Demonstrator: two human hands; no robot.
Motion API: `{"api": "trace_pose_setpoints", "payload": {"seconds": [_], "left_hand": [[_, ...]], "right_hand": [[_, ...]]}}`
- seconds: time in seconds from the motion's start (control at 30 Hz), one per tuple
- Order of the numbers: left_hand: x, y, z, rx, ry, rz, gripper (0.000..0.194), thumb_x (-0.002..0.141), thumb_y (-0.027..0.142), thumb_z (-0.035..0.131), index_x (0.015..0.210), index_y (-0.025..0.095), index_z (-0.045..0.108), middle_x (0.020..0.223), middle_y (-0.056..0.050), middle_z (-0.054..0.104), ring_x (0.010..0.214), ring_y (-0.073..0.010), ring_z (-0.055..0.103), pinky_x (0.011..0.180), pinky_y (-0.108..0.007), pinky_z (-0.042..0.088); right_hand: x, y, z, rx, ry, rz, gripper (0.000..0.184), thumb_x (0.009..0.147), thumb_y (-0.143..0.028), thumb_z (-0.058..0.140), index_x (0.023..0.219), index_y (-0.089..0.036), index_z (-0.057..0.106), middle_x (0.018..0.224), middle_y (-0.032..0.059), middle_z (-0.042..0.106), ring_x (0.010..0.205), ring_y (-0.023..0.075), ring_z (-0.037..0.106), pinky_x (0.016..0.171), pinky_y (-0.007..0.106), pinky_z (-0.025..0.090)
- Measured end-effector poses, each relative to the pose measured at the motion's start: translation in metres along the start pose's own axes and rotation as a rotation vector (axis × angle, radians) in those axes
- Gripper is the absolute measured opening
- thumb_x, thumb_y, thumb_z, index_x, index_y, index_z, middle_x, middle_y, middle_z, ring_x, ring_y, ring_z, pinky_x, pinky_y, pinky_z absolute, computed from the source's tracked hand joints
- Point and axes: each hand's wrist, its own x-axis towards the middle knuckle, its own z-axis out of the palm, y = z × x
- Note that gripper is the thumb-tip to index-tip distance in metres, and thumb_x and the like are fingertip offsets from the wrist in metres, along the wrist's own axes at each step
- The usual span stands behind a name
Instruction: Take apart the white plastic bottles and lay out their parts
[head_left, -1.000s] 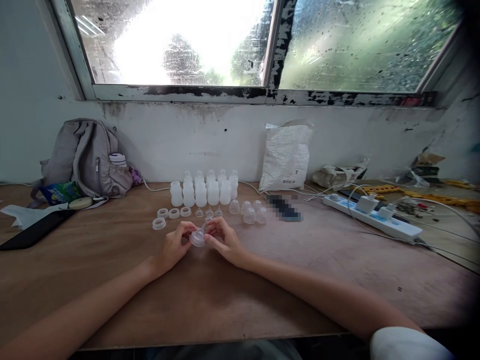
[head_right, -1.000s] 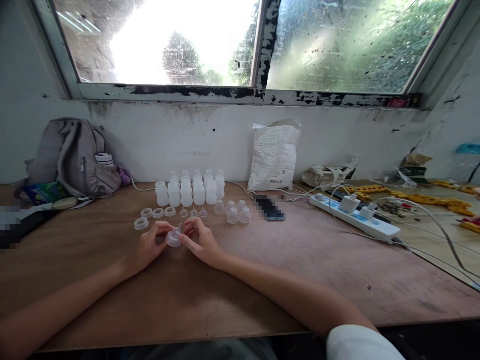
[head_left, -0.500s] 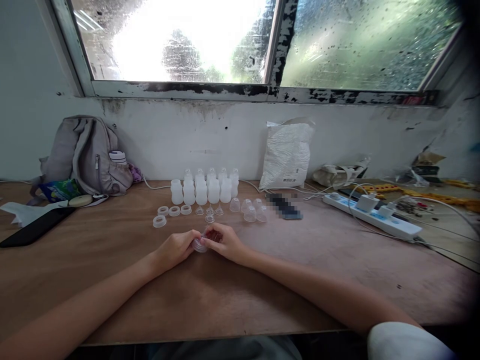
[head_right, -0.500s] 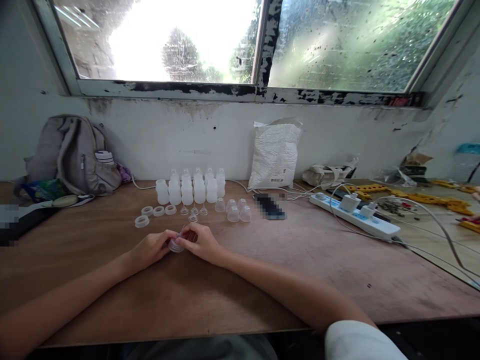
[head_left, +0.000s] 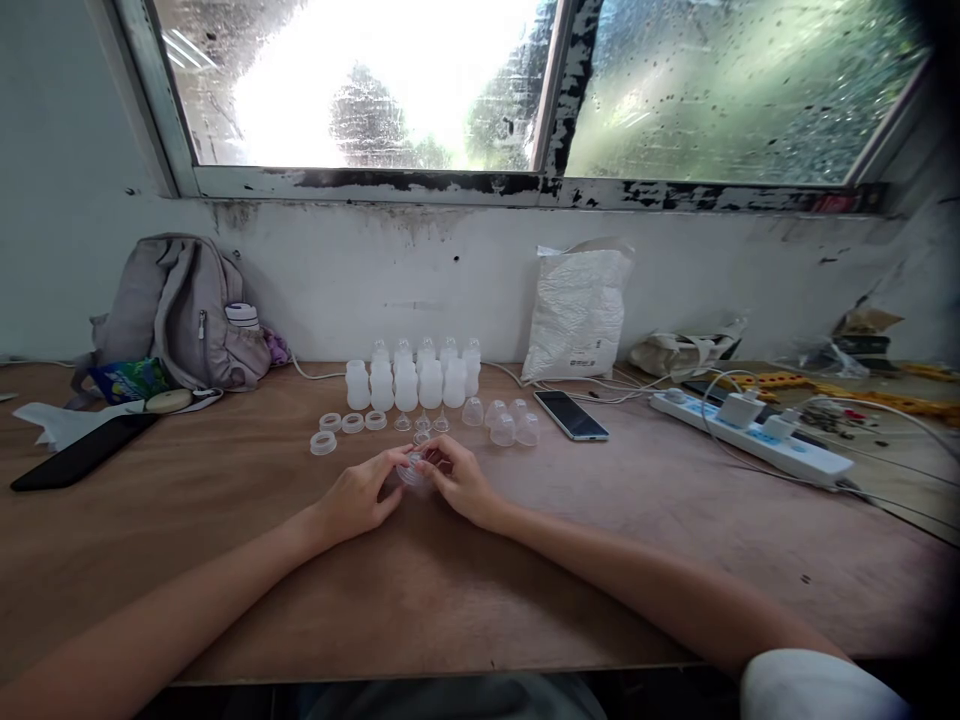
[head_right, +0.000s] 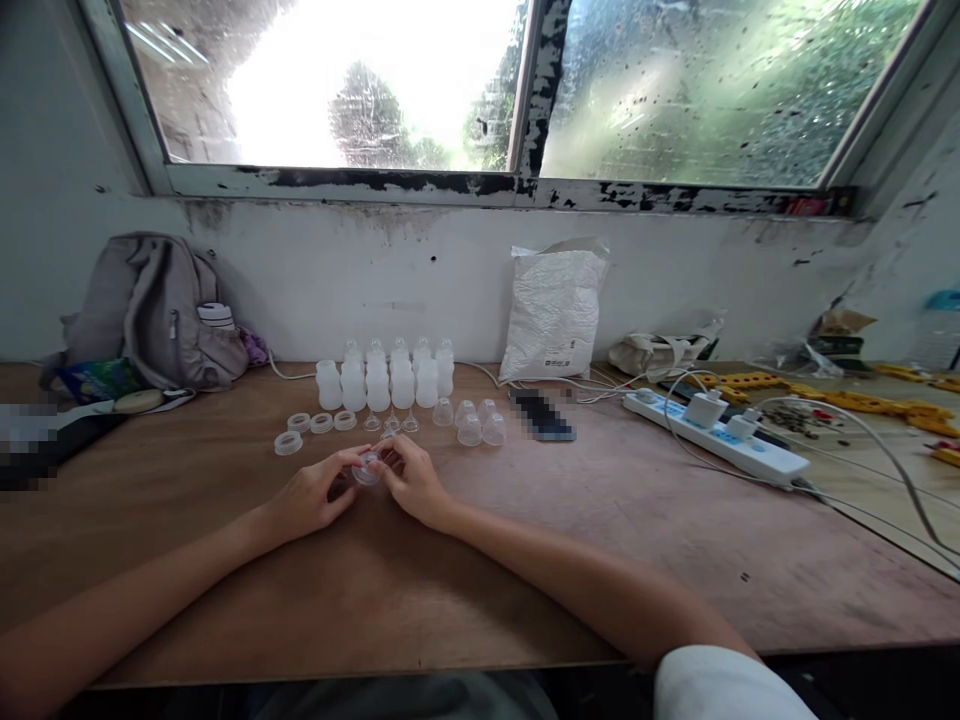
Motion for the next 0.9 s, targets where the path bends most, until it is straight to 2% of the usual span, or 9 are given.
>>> {"api": "trace_pose_setpoints", "payload": {"seconds": [0.07,0.17,0.3,0.5,0.6,0.7,0.77,0.9], "left_hand": [[0.000,0.003,0.000,-0.102,0.012,-0.060,0.027,0.077,0.023,0.049,0.103,0.022,0.041,0.120,-0.007,0.049,0.087,-0.0143,0.059,0.075,-0.028,0.049],[0.002,0.004,0.001,-0.216,0.059,-0.154,0.036,0.073,0.030,0.057,0.103,0.021,0.040,0.108,-0.007,0.055,0.089,-0.0157,0.057,0.073,-0.028,0.050],[0.005,0.001,0.003,-0.245,0.093,-0.196,0.035,0.071,0.033,0.059,0.098,0.019,0.042,0.090,-0.004,0.059,0.081,-0.0148,0.058,0.070,-0.027,0.050],[0.008,0.006,-0.001,-0.222,0.062,-0.228,0.036,0.072,0.035,0.057,0.101,0.020,0.040,0.093,-0.005,0.059,0.080,-0.0162,0.059,0.069,-0.029,0.049],[0.009,0.003,-0.008,-0.175,0.035,-0.189,0.038,0.076,0.034,0.052,0.109,0.022,0.038,0.103,-0.006,0.057,0.090,-0.0181,0.057,0.078,-0.033,0.047],[0.020,-0.020,-0.021,-0.054,0.131,-0.185,0.031,0.078,0.034,0.048,0.107,0.022,0.044,0.108,-0.006,0.054,0.099,-0.0197,0.052,0.083,-0.034,0.044],[0.034,-0.045,-0.032,0.070,0.232,-0.230,0.027,0.077,0.035,0.049,0.099,0.020,0.049,0.100,-0.006,0.057,0.092,-0.0203,0.054,0.078,-0.033,0.045],[0.071,-0.099,-0.051,0.251,0.376,-0.314,0.032,0.071,0.031,0.053,0.100,0.018,0.049,0.102,-0.008,0.055,0.089,-0.0208,0.054,0.076,-0.032,0.045]], "right_hand": [[-0.001,0.001,0.000,-0.005,0.000,-0.018,0.013,0.079,-0.025,0.051,0.089,-0.016,0.053,0.077,0.0025,0.055,0.067,0.0115,0.052,0.059,0.022,0.043],[-0.002,0.001,0.001,-0.019,-0.040,-0.083,0.014,0.078,-0.021,0.052,0.091,-0.017,0.053,0.081,0.0028,0.055,0.068,0.0110,0.052,0.061,0.023,0.043],[-0.004,0.000,0.003,-0.027,-0.054,-0.121,0.013,0.079,-0.018,0.050,0.091,-0.017,0.053,0.083,0.0034,0.055,0.069,0.0110,0.052,0.062,0.023,0.043],[-0.003,-0.001,0.003,0.035,-0.027,-0.052,0.012,0.081,-0.023,0.047,0.091,-0.018,0.051,0.078,0.0021,0.055,0.069,0.0115,0.052,0.060,0.023,0.042],[-0.001,0.001,0.002,0.056,0.009,-0.021,0.014,0.081,-0.026,0.048,0.092,-0.018,0.052,0.079,0.0024,0.056,0.069,0.0118,0.052,0.059,0.023,0.042],[0.001,0.004,0.002,0.066,0.055,0.066,0.018,0.081,-0.030,0.049,0.093,-0.018,0.052,0.077,0.0027,0.055,0.066,0.0120,0.052,0.057,0.024,0.043],[0.002,0.006,0.002,0.069,0.061,0.114,0.020,0.080,-0.032,0.049,0.093,-0.018,0.052,0.075,0.0025,0.055,0.064,0.0118,0.051,0.054,0.023,0.043],[0.003,0.009,0.002,0.095,0.045,0.134,0.023,0.079,-0.035,0.049,0.095,-0.019,0.051,0.075,0.0017,0.054,0.063,0.0117,0.051,0.052,0.023,0.043]]}}
